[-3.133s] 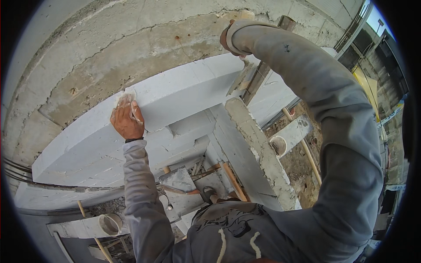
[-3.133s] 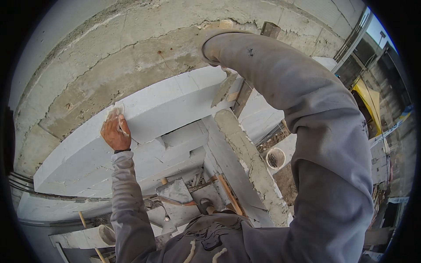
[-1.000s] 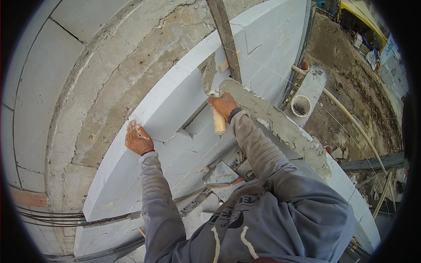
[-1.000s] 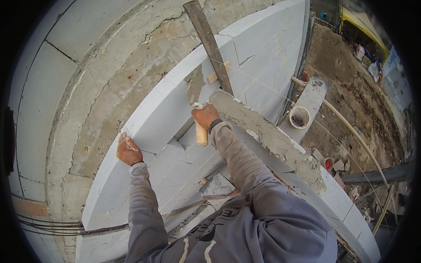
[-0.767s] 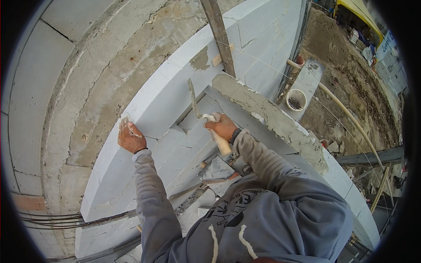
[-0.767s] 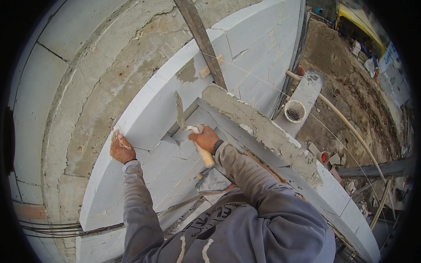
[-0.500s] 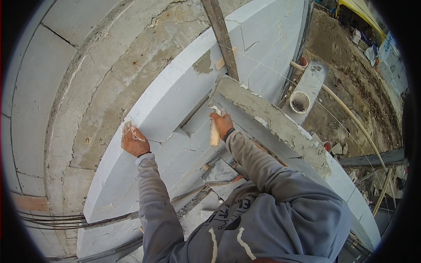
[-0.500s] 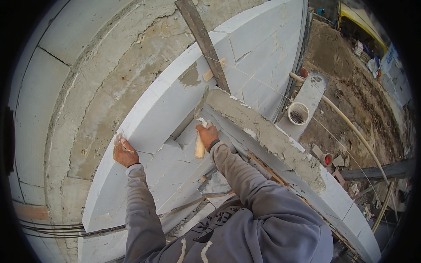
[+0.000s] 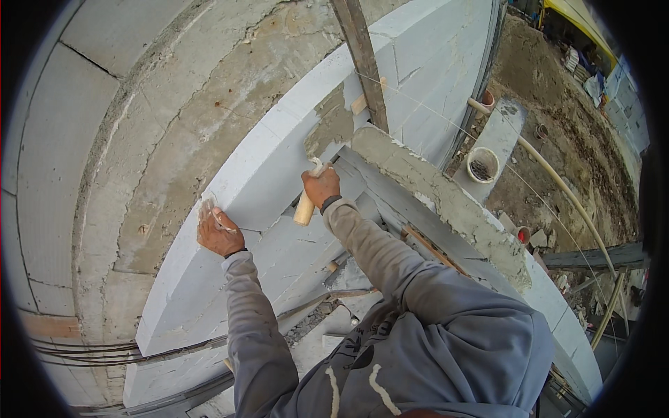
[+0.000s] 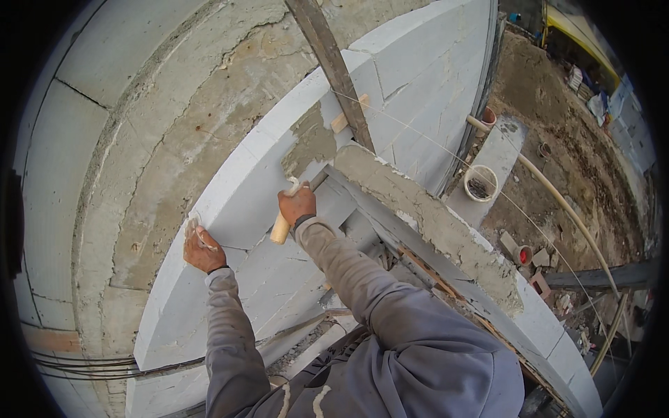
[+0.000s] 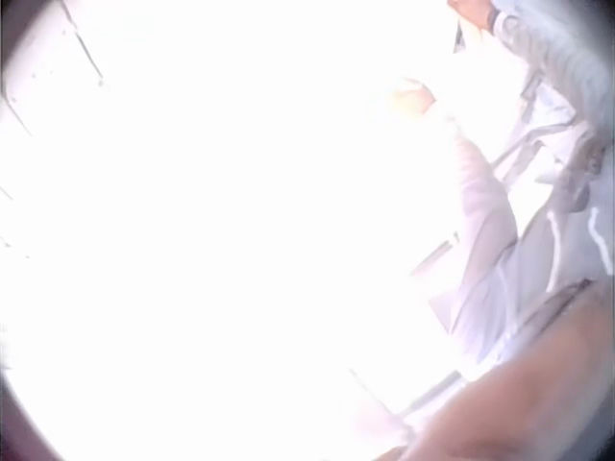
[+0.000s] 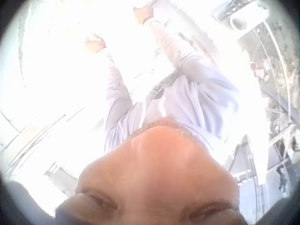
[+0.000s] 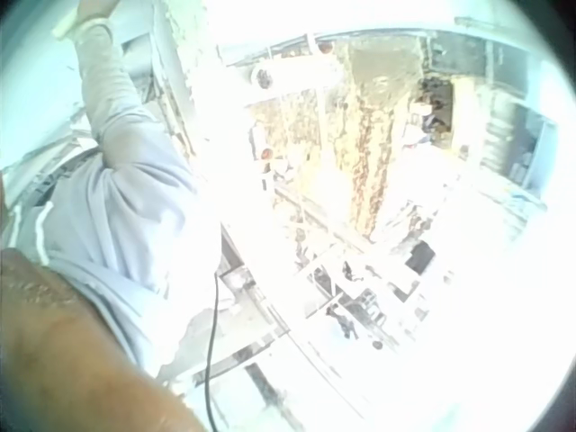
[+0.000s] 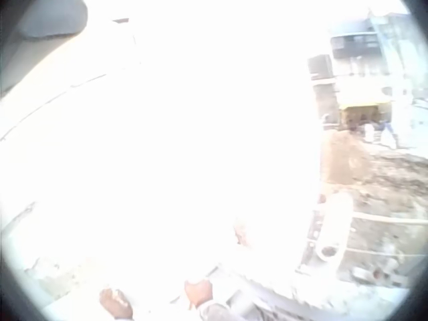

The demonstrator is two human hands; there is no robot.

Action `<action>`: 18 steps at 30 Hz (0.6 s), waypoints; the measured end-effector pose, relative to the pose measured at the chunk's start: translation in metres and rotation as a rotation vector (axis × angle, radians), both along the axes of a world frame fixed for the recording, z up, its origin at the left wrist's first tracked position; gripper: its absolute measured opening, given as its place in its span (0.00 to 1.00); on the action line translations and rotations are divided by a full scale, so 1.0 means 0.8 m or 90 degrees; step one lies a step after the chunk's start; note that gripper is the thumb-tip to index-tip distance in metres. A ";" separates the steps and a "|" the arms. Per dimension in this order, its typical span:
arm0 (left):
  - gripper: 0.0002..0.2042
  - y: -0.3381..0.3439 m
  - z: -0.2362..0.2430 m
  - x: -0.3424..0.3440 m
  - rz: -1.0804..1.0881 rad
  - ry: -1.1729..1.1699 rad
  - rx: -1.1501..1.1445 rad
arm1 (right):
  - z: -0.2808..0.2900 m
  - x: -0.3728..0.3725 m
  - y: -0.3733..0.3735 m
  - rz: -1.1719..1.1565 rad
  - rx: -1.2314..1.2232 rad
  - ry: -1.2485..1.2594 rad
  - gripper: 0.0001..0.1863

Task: The person spreads mortar onto concrete blocks using a trowel, trims concrete blocks with a blade, and sets a block into place on the wall structure by hand.

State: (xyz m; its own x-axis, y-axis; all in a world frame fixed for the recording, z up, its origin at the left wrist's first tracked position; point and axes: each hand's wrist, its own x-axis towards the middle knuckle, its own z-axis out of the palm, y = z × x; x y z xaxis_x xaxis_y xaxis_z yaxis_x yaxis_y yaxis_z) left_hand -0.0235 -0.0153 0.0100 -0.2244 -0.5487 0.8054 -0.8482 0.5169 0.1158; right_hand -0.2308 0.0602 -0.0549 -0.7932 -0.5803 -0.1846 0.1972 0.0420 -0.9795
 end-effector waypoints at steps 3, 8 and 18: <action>0.17 0.001 0.001 -0.008 -0.007 -0.010 -0.011 | 0.021 0.014 0.013 0.018 -0.003 0.057 0.21; 0.17 -0.001 0.003 0.000 -0.025 -0.015 0.021 | -0.014 0.049 0.082 0.130 -0.036 0.207 0.18; 0.18 0.003 0.007 -0.007 -0.076 -0.006 0.024 | -0.021 0.006 -0.025 -0.118 -0.119 -0.006 0.18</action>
